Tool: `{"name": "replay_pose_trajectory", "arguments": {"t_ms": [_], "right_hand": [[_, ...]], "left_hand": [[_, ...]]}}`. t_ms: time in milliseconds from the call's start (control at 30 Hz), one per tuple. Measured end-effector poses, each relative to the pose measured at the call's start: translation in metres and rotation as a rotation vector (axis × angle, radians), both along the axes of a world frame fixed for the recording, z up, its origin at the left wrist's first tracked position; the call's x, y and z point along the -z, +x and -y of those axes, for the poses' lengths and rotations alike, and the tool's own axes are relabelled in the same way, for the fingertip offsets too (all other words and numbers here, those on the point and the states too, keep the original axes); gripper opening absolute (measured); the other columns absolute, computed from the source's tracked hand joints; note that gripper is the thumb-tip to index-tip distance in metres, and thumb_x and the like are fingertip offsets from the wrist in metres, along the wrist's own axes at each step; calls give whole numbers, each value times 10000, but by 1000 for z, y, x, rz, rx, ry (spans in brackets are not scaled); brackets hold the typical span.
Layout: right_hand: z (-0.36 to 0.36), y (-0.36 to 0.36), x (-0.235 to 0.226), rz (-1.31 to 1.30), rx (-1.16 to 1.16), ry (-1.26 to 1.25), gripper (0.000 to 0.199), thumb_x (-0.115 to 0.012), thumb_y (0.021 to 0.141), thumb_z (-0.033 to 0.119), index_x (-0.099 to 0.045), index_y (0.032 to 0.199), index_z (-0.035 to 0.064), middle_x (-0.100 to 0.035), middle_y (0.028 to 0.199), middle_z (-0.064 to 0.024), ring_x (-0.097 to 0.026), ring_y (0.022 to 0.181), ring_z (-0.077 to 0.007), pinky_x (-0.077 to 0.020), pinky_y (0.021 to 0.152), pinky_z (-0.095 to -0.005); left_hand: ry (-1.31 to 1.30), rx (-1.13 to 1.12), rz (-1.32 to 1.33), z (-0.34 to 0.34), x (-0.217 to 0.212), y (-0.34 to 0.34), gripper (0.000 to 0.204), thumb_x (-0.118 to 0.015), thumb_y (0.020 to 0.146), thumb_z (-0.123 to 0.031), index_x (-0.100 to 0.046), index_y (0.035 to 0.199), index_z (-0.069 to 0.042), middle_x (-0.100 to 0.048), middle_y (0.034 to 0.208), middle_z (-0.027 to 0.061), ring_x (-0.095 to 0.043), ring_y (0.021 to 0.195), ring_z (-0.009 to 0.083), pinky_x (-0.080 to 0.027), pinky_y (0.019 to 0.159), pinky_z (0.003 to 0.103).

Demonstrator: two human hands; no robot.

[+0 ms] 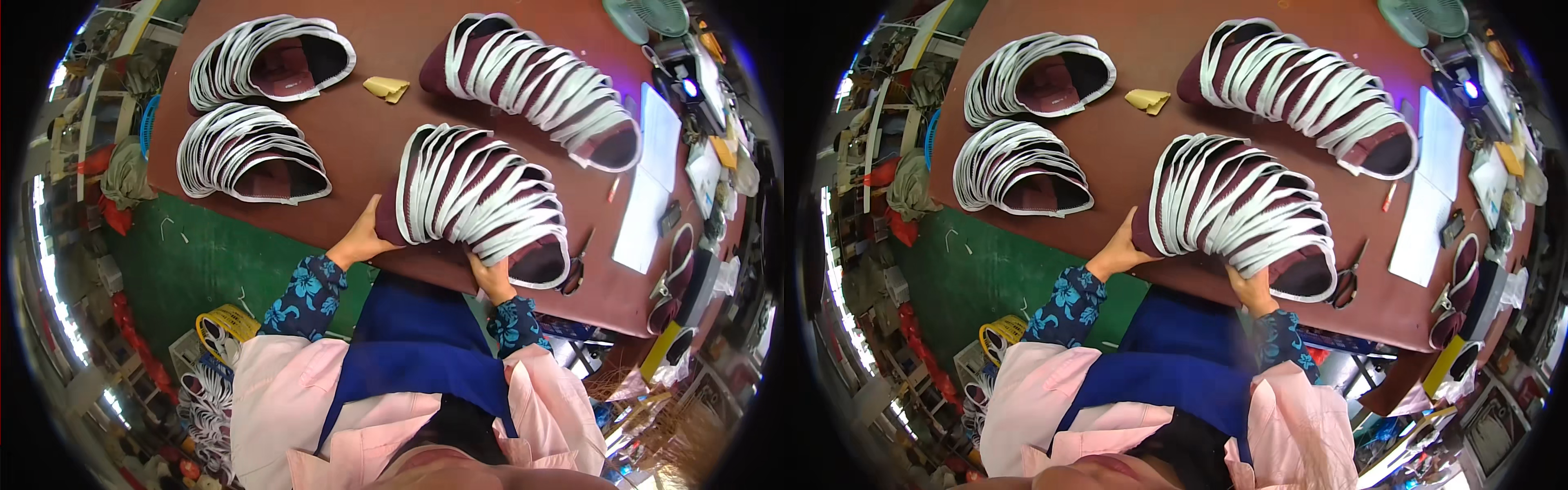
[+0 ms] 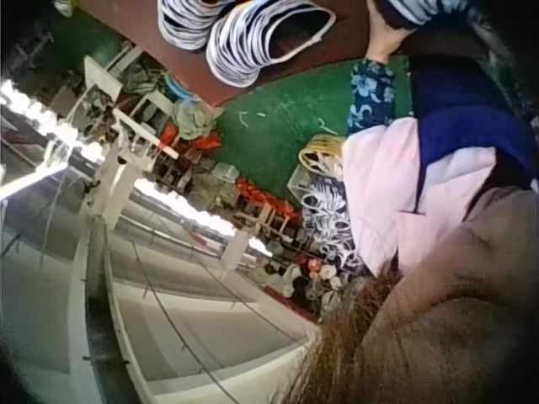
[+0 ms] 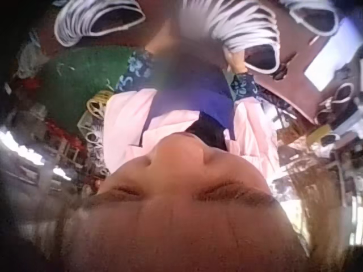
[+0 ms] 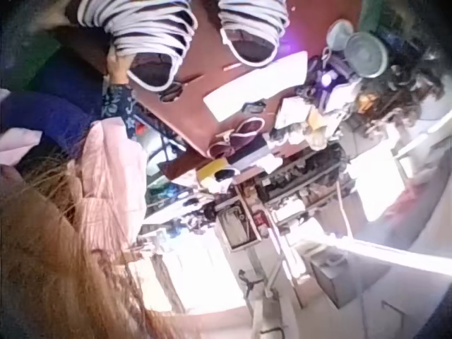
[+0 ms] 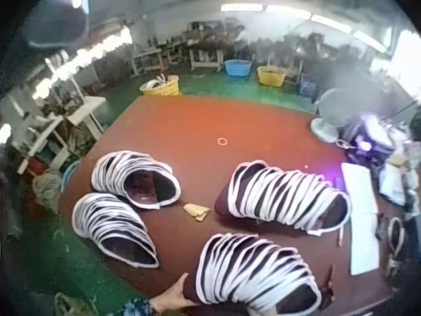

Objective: The worker is assembling, checking, and stacking shoe uppers and components on a factory production floor.

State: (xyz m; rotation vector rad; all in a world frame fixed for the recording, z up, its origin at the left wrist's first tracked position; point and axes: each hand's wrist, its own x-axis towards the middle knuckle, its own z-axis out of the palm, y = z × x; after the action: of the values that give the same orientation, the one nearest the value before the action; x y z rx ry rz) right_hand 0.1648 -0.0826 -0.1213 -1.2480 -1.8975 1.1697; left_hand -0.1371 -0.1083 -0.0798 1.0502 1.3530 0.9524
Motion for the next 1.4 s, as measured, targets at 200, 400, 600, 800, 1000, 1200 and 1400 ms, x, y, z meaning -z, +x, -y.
{"name": "replay_pose_trajectory", "arguments": {"t_ms": [200, 400, 600, 800, 1000, 1200, 1400], "right_hand": [[-45, 47, -155, -160, 14, -937, 392, -707, 903, 118, -603, 1259, -9, -669, 1147, -74, -619, 1066, -195, -474, 945, -342], [-74, 82, -190, -88, -276, -1206, 592, -707, 880, 165, -511, 1413, -4, -611, 1337, -84, -555, 1213, -188, -377, 1077, -329], [-142, 49, -90, 244, -190, -1408, 539, -736, 873, 316, -629, 1285, -14, -670, 1253, -77, -591, 1162, -185, -412, 1033, -319], [-138, 53, -109, 221, -118, -1261, 503, -682, 928, 291, -593, 1328, -1, -672, 1253, -84, -621, 1119, -186, -431, 1018, -308], [-171, 94, -92, 82, -280, -1507, 454, -705, 928, 358, -692, 1153, -35, -735, 1026, -76, -671, 827, -127, -518, 780, -265], [-192, 140, -76, 56, -382, -1614, 503, -711, 921, 227, -588, 1322, -51, -708, 1163, -88, -668, 991, -139, -525, 922, -295], [-193, 155, -85, -189, -296, -1808, 550, -672, 955, 327, -576, 1333, -61, -676, 1240, -72, -617, 1095, -128, -472, 987, -290]], "left_hand": [[146, 93, 56, 0, -96, 26, 610, -815, 824, -166, -532, 1334, 14, -645, 1239, 101, -608, 1105, 174, -475, 999, 355], [-123, -136, 178, 25, -114, 67, 496, -642, 963, -433, -662, 1157, 23, -712, 1014, 86, -661, 915, 180, -504, 828, 326], [-753, -223, 519, -22, -14, 47, 685, -462, 999, -595, -654, 1221, 23, -695, 1167, 126, -634, 1080, 227, -474, 943, 361], [-460, 467, -664, -50, -31, 6, 817, -432, 955, -678, -718, 945, 86, -677, 889, 324, -679, 914, 439, -519, 828, 465], [-367, 1291, -354, -116, -12, -71, 606, -678, 846, -598, -766, 871, 1, -723, 859, 220, -709, 803, 365, -538, 739, 441], [-726, 1197, -130, -158, -4, -87, 339, -663, 939, -366, -785, 824, -71, -702, 922, 108, -644, 938, 234, -471, 852, 355], [-1000, -113, 493, -140, -5, -61, 410, -523, 1042, -346, -569, 731, -84, -667, 1178, 130, -596, 1119, 227, -433, 997, 363]]}}
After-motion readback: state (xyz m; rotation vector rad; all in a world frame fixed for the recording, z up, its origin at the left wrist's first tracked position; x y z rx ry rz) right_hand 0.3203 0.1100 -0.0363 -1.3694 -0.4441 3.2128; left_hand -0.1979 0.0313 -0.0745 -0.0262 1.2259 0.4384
